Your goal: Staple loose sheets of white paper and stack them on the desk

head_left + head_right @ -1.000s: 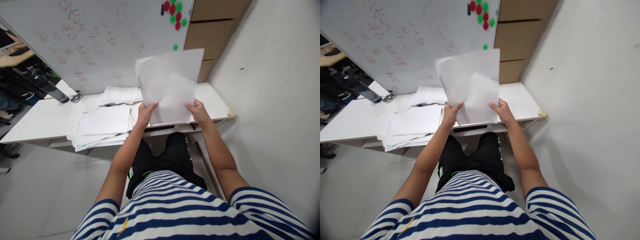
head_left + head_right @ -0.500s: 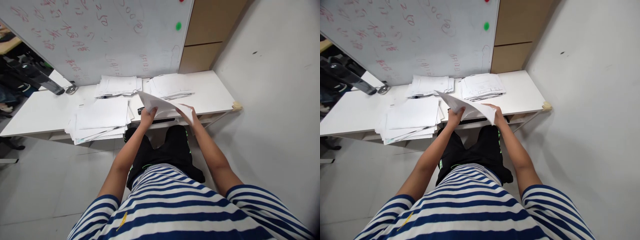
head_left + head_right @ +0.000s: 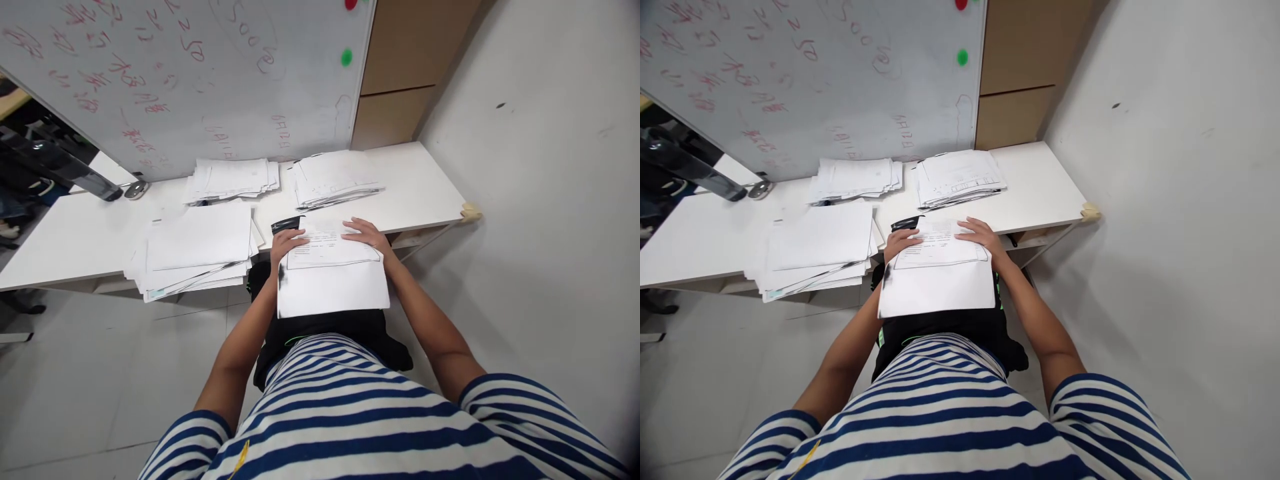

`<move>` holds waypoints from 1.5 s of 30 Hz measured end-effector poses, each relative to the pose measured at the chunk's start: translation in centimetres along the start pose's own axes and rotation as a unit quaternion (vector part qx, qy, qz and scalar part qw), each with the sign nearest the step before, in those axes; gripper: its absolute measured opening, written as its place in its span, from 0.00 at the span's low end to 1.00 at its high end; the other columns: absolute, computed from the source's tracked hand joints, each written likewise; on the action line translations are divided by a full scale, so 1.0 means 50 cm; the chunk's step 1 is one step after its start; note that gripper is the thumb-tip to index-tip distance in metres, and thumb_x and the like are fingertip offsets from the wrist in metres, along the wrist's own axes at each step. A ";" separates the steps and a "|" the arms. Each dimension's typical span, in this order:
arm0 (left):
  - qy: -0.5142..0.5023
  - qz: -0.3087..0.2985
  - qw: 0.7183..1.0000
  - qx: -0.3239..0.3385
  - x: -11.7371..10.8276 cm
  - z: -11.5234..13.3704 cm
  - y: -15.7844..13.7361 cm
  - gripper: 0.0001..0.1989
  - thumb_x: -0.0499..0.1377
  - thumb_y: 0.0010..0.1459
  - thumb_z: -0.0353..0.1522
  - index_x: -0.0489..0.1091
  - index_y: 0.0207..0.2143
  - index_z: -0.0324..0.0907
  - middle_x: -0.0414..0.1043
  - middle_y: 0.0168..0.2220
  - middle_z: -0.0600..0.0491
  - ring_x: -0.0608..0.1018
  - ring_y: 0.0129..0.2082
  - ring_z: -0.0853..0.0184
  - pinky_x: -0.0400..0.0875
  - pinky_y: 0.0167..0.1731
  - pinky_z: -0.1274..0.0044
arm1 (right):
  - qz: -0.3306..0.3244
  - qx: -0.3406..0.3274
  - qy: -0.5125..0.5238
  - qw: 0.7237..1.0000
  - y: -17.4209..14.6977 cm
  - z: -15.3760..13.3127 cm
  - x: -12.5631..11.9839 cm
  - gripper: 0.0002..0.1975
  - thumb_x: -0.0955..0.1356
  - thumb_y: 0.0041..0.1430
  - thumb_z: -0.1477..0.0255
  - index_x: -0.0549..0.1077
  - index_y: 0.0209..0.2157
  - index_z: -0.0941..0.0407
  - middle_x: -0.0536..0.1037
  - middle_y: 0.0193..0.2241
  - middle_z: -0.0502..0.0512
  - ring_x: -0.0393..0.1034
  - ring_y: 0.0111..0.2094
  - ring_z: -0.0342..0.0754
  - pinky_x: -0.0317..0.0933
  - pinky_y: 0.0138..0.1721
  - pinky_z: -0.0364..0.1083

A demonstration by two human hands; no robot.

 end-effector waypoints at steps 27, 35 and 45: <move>-0.265 -0.053 0.881 -0.387 0.005 -0.079 0.015 0.27 0.75 0.40 0.31 0.74 0.45 0.39 0.80 0.44 0.42 0.80 0.47 0.50 0.73 0.53 0.58 | -0.188 -0.067 -0.111 0.974 -0.040 -0.099 0.035 0.20 0.60 0.71 0.71 0.69 0.59 0.41 0.65 0.64 0.45 0.59 0.66 0.51 0.53 0.67 0.61; -0.276 -0.072 0.893 -0.347 -0.002 -0.081 0.019 0.31 0.75 0.40 0.31 0.71 0.48 0.40 0.79 0.46 0.42 0.80 0.49 0.49 0.73 0.53 0.57 | -0.119 -0.020 -0.129 0.984 -0.038 -0.065 0.022 0.23 0.61 0.70 0.68 0.62 0.64 0.41 0.58 0.68 0.47 0.47 0.71 0.53 0.33 0.71 0.65; -0.320 0.019 0.898 -0.301 0.003 -0.086 0.008 0.33 0.74 0.41 0.30 0.69 0.51 0.45 0.77 0.50 0.45 0.75 0.57 0.53 0.72 0.56 0.61 | 0.000 0.244 0.244 0.939 -0.111 0.028 0.094 0.44 0.50 0.60 0.37 0.69 0.61 0.51 0.79 0.53 0.57 0.71 0.58 0.56 0.63 0.60 0.57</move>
Point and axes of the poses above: each hand's wrist, its own y-axis towards the middle knuckle, its own x-axis out of the palm, z = x × y, the point moved 5 cm from there along y, towards the middle knuckle
